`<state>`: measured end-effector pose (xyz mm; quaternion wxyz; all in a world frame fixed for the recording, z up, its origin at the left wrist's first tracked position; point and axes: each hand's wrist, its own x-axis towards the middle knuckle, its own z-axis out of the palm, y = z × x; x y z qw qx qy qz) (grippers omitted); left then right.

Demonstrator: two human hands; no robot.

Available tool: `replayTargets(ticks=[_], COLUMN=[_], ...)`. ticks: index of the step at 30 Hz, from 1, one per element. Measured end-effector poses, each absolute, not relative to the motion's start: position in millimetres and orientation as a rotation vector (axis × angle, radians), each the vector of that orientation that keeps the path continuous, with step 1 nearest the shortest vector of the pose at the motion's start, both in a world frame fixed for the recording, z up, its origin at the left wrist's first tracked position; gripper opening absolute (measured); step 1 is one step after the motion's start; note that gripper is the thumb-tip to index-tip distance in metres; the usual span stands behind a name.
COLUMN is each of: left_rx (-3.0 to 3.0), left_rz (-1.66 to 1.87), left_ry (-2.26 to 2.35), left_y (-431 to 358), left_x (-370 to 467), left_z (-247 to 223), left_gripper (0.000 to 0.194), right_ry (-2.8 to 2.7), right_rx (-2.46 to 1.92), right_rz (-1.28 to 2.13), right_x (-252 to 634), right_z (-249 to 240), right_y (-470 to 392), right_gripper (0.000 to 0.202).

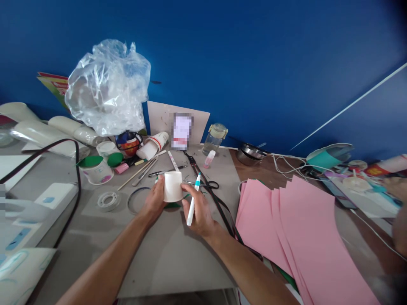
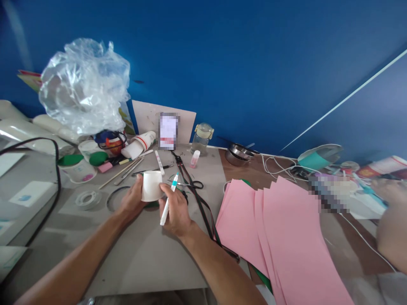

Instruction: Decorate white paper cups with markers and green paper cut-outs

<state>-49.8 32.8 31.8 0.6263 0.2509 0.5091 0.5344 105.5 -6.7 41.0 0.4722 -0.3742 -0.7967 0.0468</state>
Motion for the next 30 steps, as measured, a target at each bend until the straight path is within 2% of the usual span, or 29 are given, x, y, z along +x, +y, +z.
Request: replayTargets(ticks=[9, 15, 22, 30], left_rx=[0.475, 0.357, 0.333, 0.28], left_rz=[1.236, 1.252, 1.225, 1.151], left_ry=[0.998, 0.856, 0.819, 0.769], left_y=[32, 34, 30, 28], left_x=[-44, -41, -47, -48], left_z=[46, 49, 50, 57], left_gripper=[0.051, 0.028, 0.03, 0.041], right_ry=[-1.942, -1.933, -1.956, -1.914], right_rx=[-0.858, -0.87, -0.865, -0.832], right_rz=[0.083, 0.09, 0.092, 0.105], right_x=[104, 104, 103, 105], right_z=[39, 40, 39, 40], right_y=[-4, -1, -4, -5], right_gripper=[0.05, 0.05, 0.051, 0.052])
